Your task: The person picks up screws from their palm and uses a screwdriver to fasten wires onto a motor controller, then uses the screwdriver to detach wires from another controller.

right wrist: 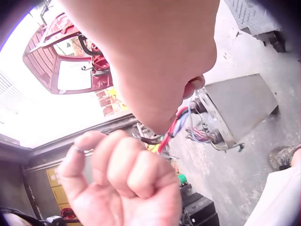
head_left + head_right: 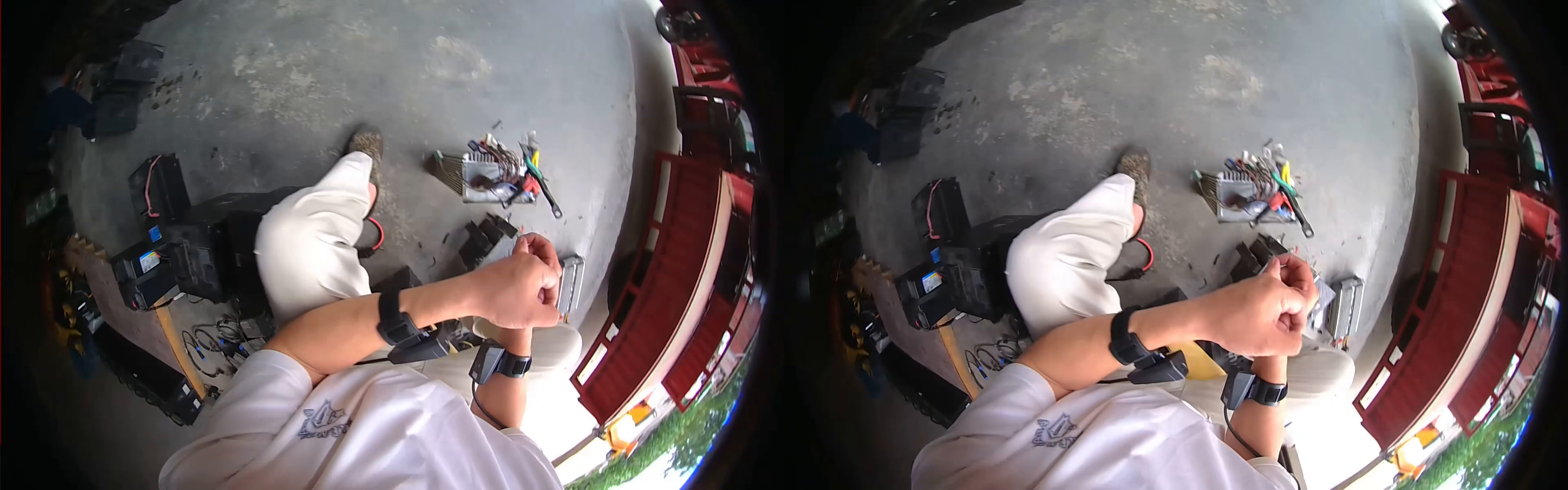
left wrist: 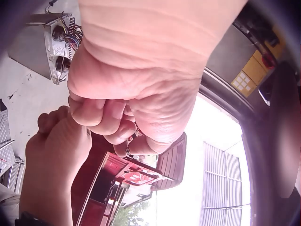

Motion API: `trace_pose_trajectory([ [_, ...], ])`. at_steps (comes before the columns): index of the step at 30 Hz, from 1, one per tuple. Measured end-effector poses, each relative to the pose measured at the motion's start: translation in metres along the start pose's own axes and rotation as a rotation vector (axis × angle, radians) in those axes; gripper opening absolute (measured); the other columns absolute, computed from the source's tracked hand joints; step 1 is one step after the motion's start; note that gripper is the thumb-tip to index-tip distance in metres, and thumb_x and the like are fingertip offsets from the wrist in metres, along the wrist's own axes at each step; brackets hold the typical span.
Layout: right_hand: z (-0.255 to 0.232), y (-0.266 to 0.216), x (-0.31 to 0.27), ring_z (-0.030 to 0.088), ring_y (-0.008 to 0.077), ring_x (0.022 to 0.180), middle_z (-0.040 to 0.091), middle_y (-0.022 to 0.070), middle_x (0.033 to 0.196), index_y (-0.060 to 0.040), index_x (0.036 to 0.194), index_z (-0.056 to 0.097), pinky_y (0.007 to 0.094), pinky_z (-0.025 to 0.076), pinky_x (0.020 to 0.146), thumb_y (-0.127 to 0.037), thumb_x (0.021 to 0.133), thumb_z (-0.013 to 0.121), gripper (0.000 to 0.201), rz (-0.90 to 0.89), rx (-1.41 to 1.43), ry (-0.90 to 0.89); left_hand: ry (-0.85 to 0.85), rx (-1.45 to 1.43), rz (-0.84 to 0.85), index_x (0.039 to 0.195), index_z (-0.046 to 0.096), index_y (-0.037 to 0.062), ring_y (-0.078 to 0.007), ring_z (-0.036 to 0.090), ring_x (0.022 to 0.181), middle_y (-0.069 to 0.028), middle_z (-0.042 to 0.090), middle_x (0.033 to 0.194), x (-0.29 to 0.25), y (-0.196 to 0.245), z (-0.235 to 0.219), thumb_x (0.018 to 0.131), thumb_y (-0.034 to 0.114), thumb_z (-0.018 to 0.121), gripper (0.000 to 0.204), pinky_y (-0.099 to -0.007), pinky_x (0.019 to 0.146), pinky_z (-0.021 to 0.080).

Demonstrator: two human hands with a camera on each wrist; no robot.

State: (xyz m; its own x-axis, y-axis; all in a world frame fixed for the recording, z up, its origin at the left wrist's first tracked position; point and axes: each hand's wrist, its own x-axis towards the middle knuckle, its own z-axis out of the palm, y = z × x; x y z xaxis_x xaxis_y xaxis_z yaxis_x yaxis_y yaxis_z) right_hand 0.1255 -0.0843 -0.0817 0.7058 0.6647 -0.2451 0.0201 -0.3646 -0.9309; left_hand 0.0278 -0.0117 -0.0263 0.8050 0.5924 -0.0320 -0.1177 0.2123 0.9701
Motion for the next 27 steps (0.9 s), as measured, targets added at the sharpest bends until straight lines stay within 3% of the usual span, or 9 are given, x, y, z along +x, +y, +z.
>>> trace_pose_trajectory([
  [1, -0.014, -0.007, -0.001, 0.05, 0.003, 0.062, 0.06, -0.005, 0.073, -0.0016, 0.093, 0.067, 0.02, 0.038, 0.055, -0.006, 0.093, 0.074, 0.009, 0.043, 0.052, 0.007, -0.106, -0.049, -0.137, 0.074, 0.066, 0.0004, -0.0155, 0.059, 0.065, -0.0056, 0.061, 0.065, 0.001, 0.01, -0.01, 0.077, 0.01, 0.07, 0.012, -0.0287, 0.062, 0.047],
  [2, -0.027, -0.015, -0.001, 0.05, 0.003, 0.063, 0.061, -0.0039, 0.074, -0.0005, 0.094, 0.067, 0.0203, 0.038, 0.056, -0.005, 0.093, 0.074, 0.009, 0.083, 0.108, 0.011, -0.097, -0.03, -0.161, 0.078, 0.067, 0.0004, -0.0096, 0.056, 0.058, -0.0033, 0.063, 0.065, 0.001, 0.007, -0.01, 0.08, 0.012, 0.071, 0.013, -0.0281, 0.055, 0.045],
  [4, -0.042, -0.014, -0.004, 0.049, 0.003, 0.064, 0.061, -0.0027, 0.076, 0.0, 0.096, 0.066, 0.02, 0.038, 0.056, -0.003, 0.094, 0.072, 0.007, 0.033, 0.229, 0.119, -0.131, -0.172, -0.319, 0.085, 0.069, -0.0005, -0.0051, 0.056, 0.065, -0.0006, 0.065, 0.07, 0.005, 0.012, -0.015, 0.086, 0.013, 0.071, 0.014, -0.0255, 0.057, 0.045],
  [6, -0.047, -0.028, -0.009, 0.045, 0.0043, 0.058, 0.056, -0.0022, 0.07, 0.0012, 0.1, 0.065, 0.0201, 0.035, 0.053, -0.002, 0.095, 0.067, 0.006, 0.012, 0.484, 0.14, -0.057, -0.349, -0.325, 0.094, 0.071, -0.0017, -0.0024, 0.054, 0.069, 0.0019, 0.065, 0.076, 0.008, -0.002, -0.009, 0.093, 0.013, 0.069, 0.015, -0.0221, 0.058, 0.043],
  [9, -0.055, -0.04, -0.017, 0.032, 0.0057, 0.045, 0.047, -0.0018, 0.059, 0.0027, 0.104, 0.063, 0.0241, 0.028, 0.046, -0.004, 0.098, 0.064, 0.009, -0.061, 0.683, -0.043, 0.0, -0.522, -0.37, 0.101, 0.071, -0.0008, -0.0015, 0.049, 0.064, 0.0031, 0.061, 0.075, 0.013, -0.005, -0.014, 0.098, 0.016, 0.066, 0.018, -0.0196, 0.055, 0.038],
  [13, -0.061, -0.042, -0.022, 0.034, 0.0056, 0.046, 0.049, -0.0015, 0.061, 0.0047, 0.106, 0.064, 0.0233, 0.03, 0.047, -0.003, 0.098, 0.065, 0.011, -0.109, 0.775, -0.056, 0.022, -0.442, -0.462, 0.108, 0.073, -0.0005, 0.0001, 0.041, 0.056, 0.0027, 0.06, 0.074, 0.015, -0.008, -0.014, 0.101, 0.019, 0.065, 0.022, -0.0176, 0.047, 0.027],
  [18, -0.068, -0.032, -0.035, 0.044, 0.0045, 0.052, 0.058, 0.0002, 0.068, 0.006, 0.104, 0.067, 0.0202, 0.03, 0.048, 0.002, 0.094, 0.069, 0.011, -0.098, 0.677, 0.007, 0.001, -0.502, -0.497, 0.109, 0.073, -0.0003, 0.0001, 0.039, 0.054, 0.0029, 0.06, 0.074, 0.013, -0.012, -0.005, 0.101, 0.02, 0.066, 0.023, -0.0186, 0.047, 0.025],
  [21, -0.071, -0.031, -0.044, 0.05, 0.0028, 0.063, 0.062, -0.0016, 0.076, 0.0053, 0.106, 0.069, 0.0178, 0.038, 0.056, 0.004, 0.091, 0.073, 0.015, -0.071, 0.571, 0.097, -0.015, -0.542, -0.546, 0.11, 0.074, -0.0002, -0.0005, 0.04, 0.055, 0.0027, 0.061, 0.074, 0.013, -0.014, -0.003, 0.101, 0.019, 0.066, 0.023, -0.0187, 0.047, 0.026],
  [27, -0.072, -0.025, -0.051, 0.05, 0.0016, 0.07, 0.065, -0.0033, 0.081, 0.0039, 0.104, 0.072, 0.0169, 0.041, 0.065, 0.005, 0.089, 0.076, 0.016, -0.159, 0.349, 0.213, -0.034, -0.528, -0.543, 0.111, 0.074, 0.0001, -0.0015, 0.042, 0.056, 0.0017, 0.062, 0.074, 0.012, -0.017, 0.004, 0.101, 0.019, 0.065, 0.023, -0.0184, 0.049, 0.028],
])
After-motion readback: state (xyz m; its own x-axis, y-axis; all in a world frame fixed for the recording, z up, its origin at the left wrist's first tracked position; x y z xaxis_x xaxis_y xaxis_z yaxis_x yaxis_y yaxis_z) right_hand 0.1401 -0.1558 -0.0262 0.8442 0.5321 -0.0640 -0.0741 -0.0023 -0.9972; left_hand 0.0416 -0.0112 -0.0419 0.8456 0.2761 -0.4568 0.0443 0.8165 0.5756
